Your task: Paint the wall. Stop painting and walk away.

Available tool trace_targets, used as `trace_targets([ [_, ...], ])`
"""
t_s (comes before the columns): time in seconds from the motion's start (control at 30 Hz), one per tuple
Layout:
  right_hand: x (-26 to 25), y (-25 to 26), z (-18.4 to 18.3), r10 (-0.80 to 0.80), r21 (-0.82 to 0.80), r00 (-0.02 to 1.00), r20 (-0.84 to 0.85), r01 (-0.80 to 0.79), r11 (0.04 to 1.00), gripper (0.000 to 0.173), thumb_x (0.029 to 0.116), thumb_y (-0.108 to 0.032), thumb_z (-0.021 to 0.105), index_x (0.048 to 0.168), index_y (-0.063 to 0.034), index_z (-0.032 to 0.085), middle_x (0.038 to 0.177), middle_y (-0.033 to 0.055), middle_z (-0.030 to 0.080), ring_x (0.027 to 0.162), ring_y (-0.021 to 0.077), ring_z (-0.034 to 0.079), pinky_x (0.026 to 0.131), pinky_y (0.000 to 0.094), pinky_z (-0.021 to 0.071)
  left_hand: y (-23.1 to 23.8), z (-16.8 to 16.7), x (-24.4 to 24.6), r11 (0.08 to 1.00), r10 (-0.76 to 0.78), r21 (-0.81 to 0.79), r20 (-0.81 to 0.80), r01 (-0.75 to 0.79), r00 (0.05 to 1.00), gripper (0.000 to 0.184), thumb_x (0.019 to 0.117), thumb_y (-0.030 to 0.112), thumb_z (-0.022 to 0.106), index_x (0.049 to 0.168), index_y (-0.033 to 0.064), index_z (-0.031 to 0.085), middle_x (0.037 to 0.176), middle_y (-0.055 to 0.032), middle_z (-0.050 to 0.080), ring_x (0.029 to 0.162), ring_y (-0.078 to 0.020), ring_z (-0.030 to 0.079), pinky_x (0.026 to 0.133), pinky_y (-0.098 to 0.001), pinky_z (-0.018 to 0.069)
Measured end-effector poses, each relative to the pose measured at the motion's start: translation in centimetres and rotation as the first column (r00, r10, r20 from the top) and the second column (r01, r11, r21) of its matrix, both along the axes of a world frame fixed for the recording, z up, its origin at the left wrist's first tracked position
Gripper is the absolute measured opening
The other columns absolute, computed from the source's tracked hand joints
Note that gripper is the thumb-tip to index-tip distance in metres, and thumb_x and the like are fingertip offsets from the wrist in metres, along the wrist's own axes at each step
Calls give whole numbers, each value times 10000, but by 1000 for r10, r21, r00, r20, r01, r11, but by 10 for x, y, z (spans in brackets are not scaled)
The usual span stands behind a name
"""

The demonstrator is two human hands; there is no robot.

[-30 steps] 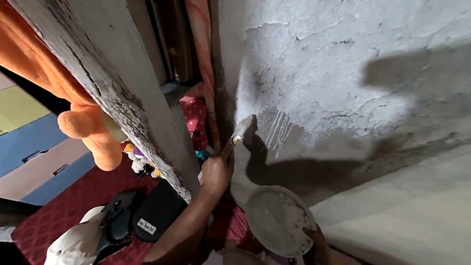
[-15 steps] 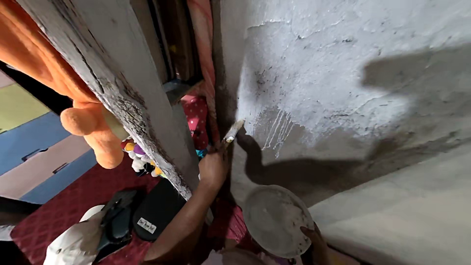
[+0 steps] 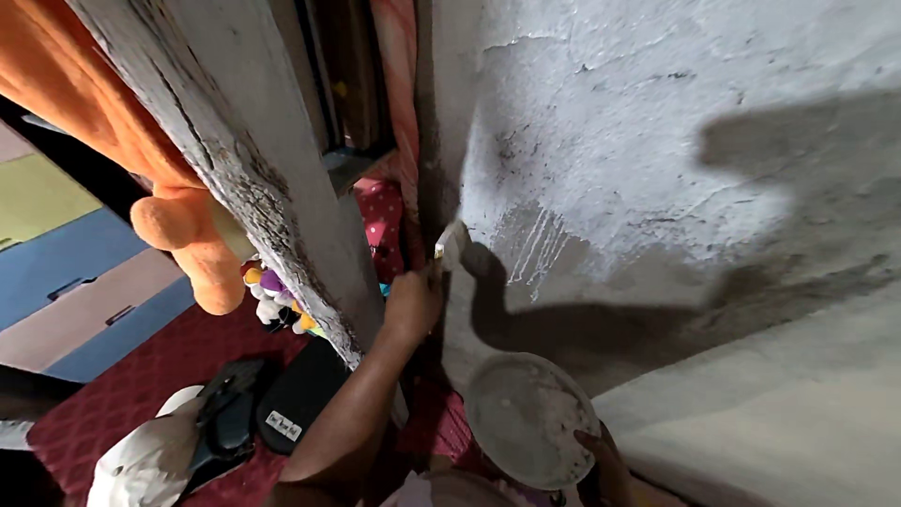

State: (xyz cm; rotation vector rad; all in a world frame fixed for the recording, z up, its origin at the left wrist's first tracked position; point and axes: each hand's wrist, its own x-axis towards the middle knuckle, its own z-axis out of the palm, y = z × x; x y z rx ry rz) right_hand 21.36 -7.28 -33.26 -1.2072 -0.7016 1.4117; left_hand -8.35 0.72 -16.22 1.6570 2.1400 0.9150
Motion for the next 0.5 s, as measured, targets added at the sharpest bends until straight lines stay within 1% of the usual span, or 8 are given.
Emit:
trace_targets([
  [0.1, 2, 1, 1, 13, 9, 999, 31, -13, 1000, 655, 891, -110, 501, 1515, -26, 319, 1206, 48, 612, 959, 30, 667, 796, 236, 592, -4, 33, -2, 956, 26, 292, -17, -20, 1000, 365, 1076, 243, 524, 1353, 33, 634, 951, -195, 714, 781, -312, 696, 732, -516, 576],
  [0.13, 3, 1, 0, 13, 18, 1000, 26, -14, 1000, 651, 885, -118, 506, 1505, -30, 327, 1196, 38, 623, 958, 28, 672, 798, 235, 596, -4, 44, -2, 925, 55, 378, -34, -38, 998, 361, 1069, 224, 534, 1360, 35, 631, 963, -186, 719, 777, -297, 695, 725, -498, 574],
  [0.23, 3, 3, -3, 18, 37, 1000, 2, -18, 999, 665, 868, -125, 527, 1501, -36, 344, 1177, 29, 643, 950, 38, 686, 786, 242, 606, 7, 62, -6, 857, 155, 510, -112, -78, 982, 368, 1056, 203, 526, 1374, 50, 631, 1097, -174, 732, 924, -304, 719, 828, -501, 574],
  [0.27, 2, 3, -3, 22, 30, 1000, -5, -22, 999, 659, 870, -118, 525, 1499, -39, 346, 1173, 27, 646, 945, 38, 688, 781, 241, 608, 13, 59, -7, 869, 176, 486, -132, -91, 976, 364, 1058, 194, 517, 1370, 43, 627, 1110, -192, 722, 956, -340, 715, 843, -532, 568],
  [0.33, 0, 3, -1, 22, 8, 1000, -4, -22, 1000, 638, 874, -96, 506, 1492, -40, 355, 1165, 26, 647, 936, 32, 688, 776, 233, 606, 22, 37, -4, 917, 206, 375, -161, -134, 965, 338, 1070, 210, 496, 1320, 29, 633, 1053, -218, 702, 910, -380, 705, 796, -559, 573],
  [0.4, -3, 2, 4, 22, -35, 1000, 13, -22, 999, 610, 908, -66, 477, 1501, -38, 339, 1175, 43, 623, 929, 29, 677, 768, 225, 596, 25, 1, 0, 957, 197, 248, -162, -153, 967, 369, 1083, 237, 474, 1381, 50, 582, 1026, -247, 688, 867, -416, 698, 742, -586, 578],
  [0.43, -4, 1, 5, 31, -54, 999, 22, -30, 998, 603, 925, -60, 465, 1512, -35, 329, 1188, 58, 610, 932, 34, 670, 769, 228, 591, 27, -18, 0, 974, 188, 159, -164, -163, 968, 404, 1086, 250, 462, 1444, 85, 549, 1047, -246, 692, 892, -422, 700, 766, -595, 574],
  [0.5, -4, 0, 3, 44, -69, 998, 33, -42, 997, 615, 927, -71, 472, 1524, -39, 329, 1198, 74, 617, 932, 48, 677, 767, 239, 596, 25, -51, 1, 982, 136, -110, -164, -155, 977, 430, 1092, 269, 422, 1474, 99, 522, 1180, -243, 672, 1047, -422, 681, 898, -591, 548],
])
